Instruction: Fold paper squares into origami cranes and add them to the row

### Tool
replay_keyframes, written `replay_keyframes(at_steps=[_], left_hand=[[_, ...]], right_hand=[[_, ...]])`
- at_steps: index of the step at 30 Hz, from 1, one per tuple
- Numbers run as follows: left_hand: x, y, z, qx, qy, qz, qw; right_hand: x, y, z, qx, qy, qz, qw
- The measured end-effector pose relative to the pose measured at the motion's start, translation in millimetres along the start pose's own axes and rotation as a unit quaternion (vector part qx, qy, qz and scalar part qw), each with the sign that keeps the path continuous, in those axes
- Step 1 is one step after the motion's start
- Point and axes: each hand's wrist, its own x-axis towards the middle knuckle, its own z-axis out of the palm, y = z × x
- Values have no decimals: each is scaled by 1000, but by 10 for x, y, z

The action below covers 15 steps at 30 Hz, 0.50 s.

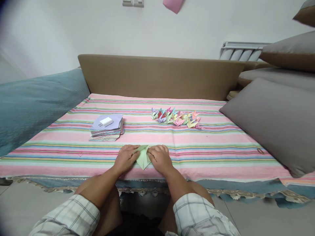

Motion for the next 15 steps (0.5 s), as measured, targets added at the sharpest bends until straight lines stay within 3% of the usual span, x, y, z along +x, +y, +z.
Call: replay_keyframes(at_steps=[15], left_hand=[[-41, 1, 35, 46, 8, 32, 998]], right_hand=[[-1, -62, 1, -42, -7, -3, 999]])
